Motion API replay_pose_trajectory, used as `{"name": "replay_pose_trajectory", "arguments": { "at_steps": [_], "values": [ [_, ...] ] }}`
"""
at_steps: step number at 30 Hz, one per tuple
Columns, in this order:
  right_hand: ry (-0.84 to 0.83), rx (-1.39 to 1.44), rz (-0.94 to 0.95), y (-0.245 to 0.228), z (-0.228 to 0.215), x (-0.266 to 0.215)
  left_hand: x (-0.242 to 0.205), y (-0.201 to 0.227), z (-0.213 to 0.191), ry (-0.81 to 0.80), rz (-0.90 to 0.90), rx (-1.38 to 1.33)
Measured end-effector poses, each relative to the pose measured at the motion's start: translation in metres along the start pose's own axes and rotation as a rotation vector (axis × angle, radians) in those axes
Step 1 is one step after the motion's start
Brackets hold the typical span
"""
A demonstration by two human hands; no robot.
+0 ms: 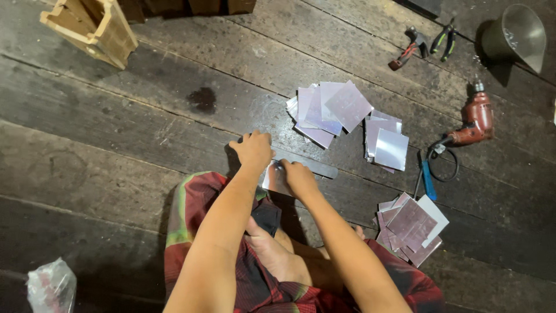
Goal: The person sits on the floor and uses a sanding block to smooth the edges of small rectangular metal sheets. They handle the sheets one at a time, sanding the edges and then placing them into a separate pile.
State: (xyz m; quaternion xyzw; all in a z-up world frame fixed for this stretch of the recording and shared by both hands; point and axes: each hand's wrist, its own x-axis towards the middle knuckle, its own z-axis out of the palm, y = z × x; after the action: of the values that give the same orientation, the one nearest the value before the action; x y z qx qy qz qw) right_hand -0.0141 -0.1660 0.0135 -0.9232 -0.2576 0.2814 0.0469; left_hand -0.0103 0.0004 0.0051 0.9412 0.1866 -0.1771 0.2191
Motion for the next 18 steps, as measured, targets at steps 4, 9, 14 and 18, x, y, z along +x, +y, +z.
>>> {"name": "replay_pose_trajectory", "arguments": {
  "at_steps": [4, 9, 14, 18],
  "values": [
    [0.01, -0.018, 0.026, 0.019, -0.002, -0.012, -0.003, 0.0, -0.002, 0.019, 0.008, -0.037],
    [0.022, 0.016, 0.011, 0.012, 0.0, -0.004, 0.001, 0.002, 0.001, 0.036, 0.006, -0.011],
    [0.002, 0.065, 0.0, 0.0, -0.01, -0.003, -0.002, 0.004, -0.004, 0.016, -0.01, 0.006],
    [0.015, 0.075, 0.082, 0.039, -0.01, -0.027, 0.004, 0.001, 0.003, 0.027, -0.001, -0.011]
  ]
}}
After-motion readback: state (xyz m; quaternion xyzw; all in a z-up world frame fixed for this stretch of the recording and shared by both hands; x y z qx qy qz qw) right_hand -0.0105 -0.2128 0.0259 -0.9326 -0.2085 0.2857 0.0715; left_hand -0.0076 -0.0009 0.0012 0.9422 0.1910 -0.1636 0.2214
